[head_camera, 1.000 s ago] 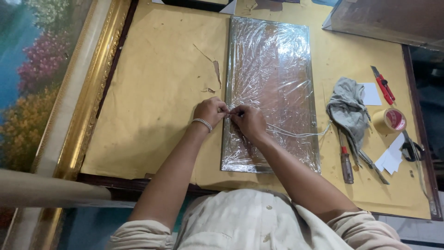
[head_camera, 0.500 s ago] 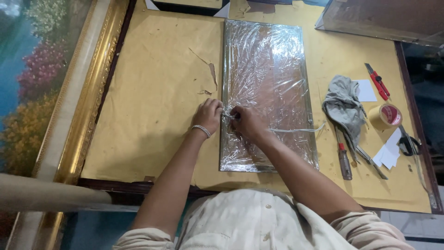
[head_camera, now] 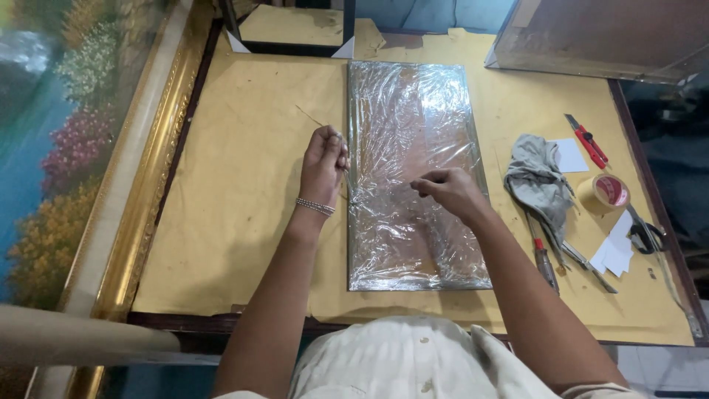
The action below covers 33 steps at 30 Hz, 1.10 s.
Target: Cleaning a mirror with a cloth and then attaching hanging wire to the back of a wrapped picture frame.
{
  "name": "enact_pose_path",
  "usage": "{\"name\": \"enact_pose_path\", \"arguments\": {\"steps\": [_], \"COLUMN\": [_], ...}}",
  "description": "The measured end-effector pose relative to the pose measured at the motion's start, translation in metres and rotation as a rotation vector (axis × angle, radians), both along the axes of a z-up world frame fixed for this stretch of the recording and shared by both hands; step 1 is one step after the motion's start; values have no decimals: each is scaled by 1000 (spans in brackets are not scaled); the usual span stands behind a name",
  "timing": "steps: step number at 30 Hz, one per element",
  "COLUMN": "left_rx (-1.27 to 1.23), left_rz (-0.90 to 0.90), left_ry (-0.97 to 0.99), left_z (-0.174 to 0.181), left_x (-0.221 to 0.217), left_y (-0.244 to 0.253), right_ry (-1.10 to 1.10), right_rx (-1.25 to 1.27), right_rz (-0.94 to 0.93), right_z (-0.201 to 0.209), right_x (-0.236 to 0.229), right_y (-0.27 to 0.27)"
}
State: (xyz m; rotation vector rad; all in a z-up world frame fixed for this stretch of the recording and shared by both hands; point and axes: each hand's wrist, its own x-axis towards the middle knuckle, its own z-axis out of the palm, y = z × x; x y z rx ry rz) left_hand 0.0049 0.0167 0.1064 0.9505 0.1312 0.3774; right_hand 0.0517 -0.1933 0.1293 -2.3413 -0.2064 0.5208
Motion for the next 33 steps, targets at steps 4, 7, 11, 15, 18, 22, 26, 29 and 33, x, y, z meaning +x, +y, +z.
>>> {"name": "enact_pose_path", "arguments": {"steps": [4,7,11,15,18,22,26,29,33], "left_rx": [330,439,638,739,770,820,915,988,1081], "left_rz": [-23,-78,-160,-198,-221,-263,-227,-150,-136], "left_ry": [13,40,40,56,63,118,164,197,161], "left_z": [15,26,15,1,-1,2,-11,-13,-9], "left_x": [0,-7,-3,2,3,6,17,20,18], "left_y": [-18,-40,-64,-79,-82,-79,-74,-69,-69], "right_ry": [23,-73,-225,-113,37,86,64,-16,13], "right_rx": [248,167,48,405,719,838,796,711,493], "right_rz": [-29,-15,-100,-243,-340,-324,-269,-261,-221], "right_z": [25,15,25,29,21,22,30,8,37], "right_x": [-7,-3,-10,-18,-19,-25,-28,-12,-24], "right_y": [-16,-29,-31,-30,-26,-17,-16,-23,-15]}}
